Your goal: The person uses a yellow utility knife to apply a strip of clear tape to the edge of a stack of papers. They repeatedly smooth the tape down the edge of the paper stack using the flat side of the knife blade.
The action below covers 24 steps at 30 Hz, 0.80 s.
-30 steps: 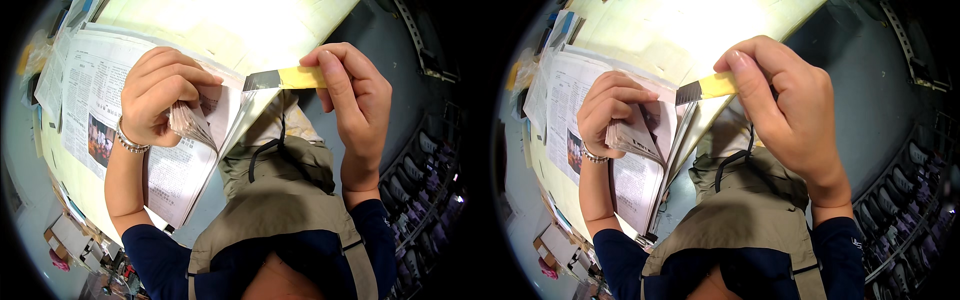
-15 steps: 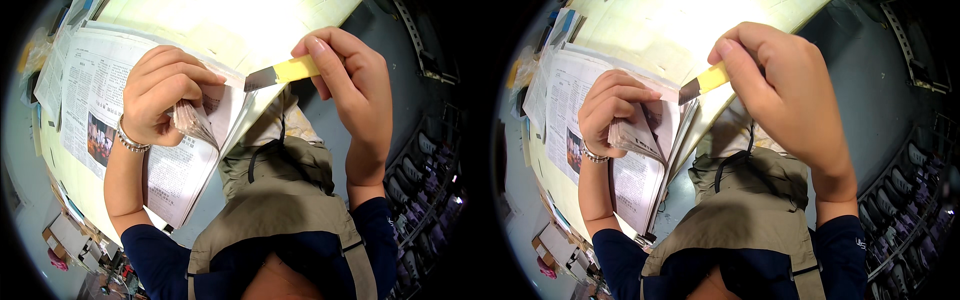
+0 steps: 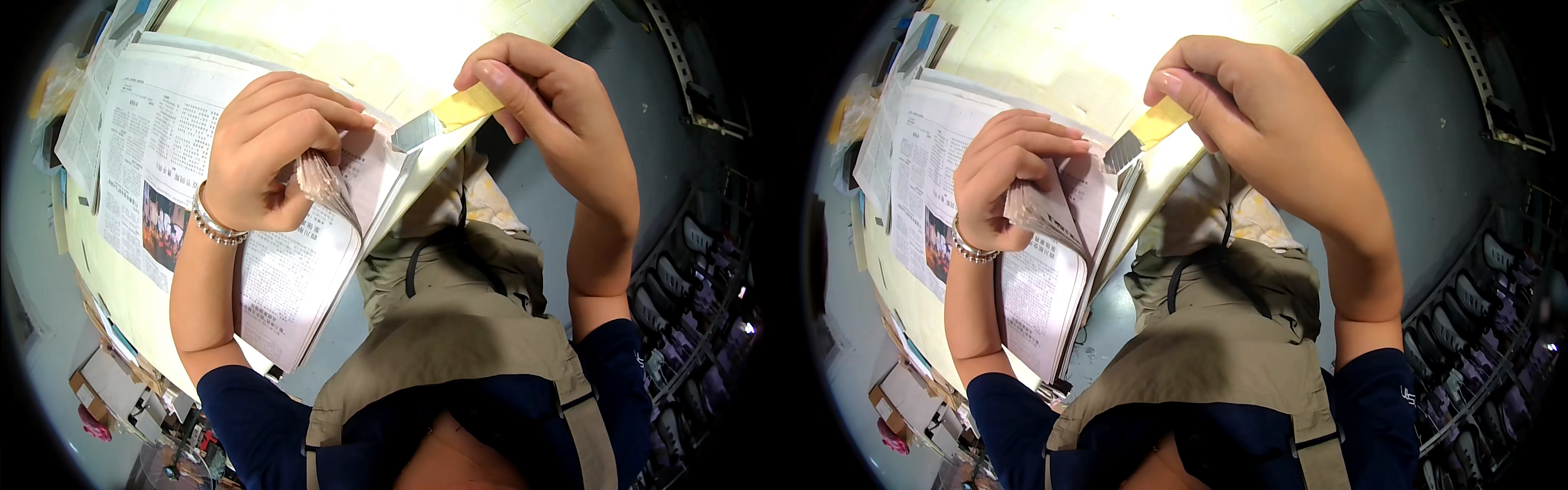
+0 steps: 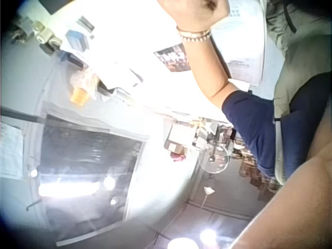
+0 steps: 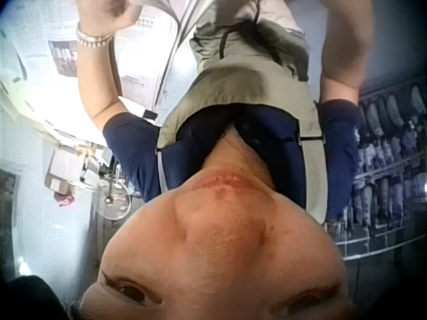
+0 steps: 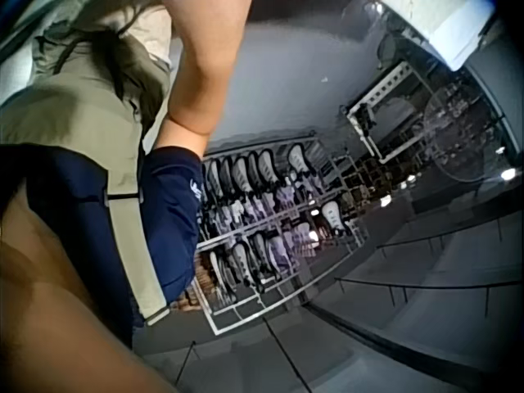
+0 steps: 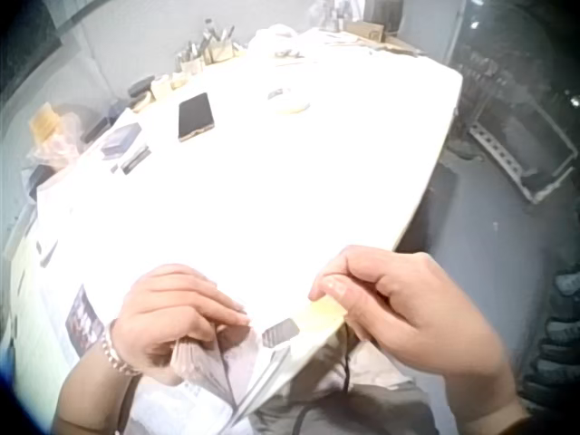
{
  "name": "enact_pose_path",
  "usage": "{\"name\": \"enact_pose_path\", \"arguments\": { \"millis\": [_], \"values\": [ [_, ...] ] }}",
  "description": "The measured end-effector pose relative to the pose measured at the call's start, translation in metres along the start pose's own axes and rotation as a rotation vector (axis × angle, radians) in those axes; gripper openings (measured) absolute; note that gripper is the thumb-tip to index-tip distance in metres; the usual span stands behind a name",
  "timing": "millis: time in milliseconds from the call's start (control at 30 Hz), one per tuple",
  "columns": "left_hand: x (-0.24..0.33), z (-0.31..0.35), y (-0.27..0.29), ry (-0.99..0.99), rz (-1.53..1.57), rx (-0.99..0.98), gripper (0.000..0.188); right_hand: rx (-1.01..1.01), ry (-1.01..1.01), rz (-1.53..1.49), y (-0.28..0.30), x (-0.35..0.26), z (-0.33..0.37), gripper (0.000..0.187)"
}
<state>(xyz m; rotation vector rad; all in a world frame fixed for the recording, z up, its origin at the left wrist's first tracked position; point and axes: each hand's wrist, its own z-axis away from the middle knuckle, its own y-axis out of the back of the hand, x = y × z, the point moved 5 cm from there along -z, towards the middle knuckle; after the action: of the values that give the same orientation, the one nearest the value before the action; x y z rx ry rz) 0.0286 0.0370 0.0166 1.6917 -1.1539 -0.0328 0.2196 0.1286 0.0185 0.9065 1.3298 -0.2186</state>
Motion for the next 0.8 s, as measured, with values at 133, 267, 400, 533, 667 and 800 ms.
{"name": "enact_pose_path", "arguments": {
  "millis": [133, 267, 400, 533, 667, 800],
  "values": [
    [0.001, 0.000, -0.001, 0.028, -0.009, 0.011, 0.029, -0.041, -0.083, 0.007, -0.001, 0.008, -0.004, 0.027],
    [0.003, -0.002, -0.002, 0.072, -0.007, 0.018, 0.019, -0.074, -0.072, 0.062, 0.002, 0.012, -0.014, 0.028],
    [0.002, -0.002, -0.005, 0.129, 0.012, 0.018, 0.019, -0.209, -0.104, -0.045, -0.003, 0.017, -0.026, 0.028],
    [0.000, -0.003, -0.006, 0.103, 0.007, 0.023, 0.019, -0.256, -0.153, -0.186, -0.014, 0.028, -0.028, 0.028],
    [-0.001, -0.001, -0.005, 0.121, 0.021, 0.011, 0.021, -0.300, -0.106, -0.207, -0.014, 0.031, -0.029, 0.030],
    [0.000, -0.001, -0.006, 0.139, 0.013, -0.001, 0.021, -0.305, -0.138, -0.146, -0.011, 0.029, -0.028, 0.031]
  ]
}}
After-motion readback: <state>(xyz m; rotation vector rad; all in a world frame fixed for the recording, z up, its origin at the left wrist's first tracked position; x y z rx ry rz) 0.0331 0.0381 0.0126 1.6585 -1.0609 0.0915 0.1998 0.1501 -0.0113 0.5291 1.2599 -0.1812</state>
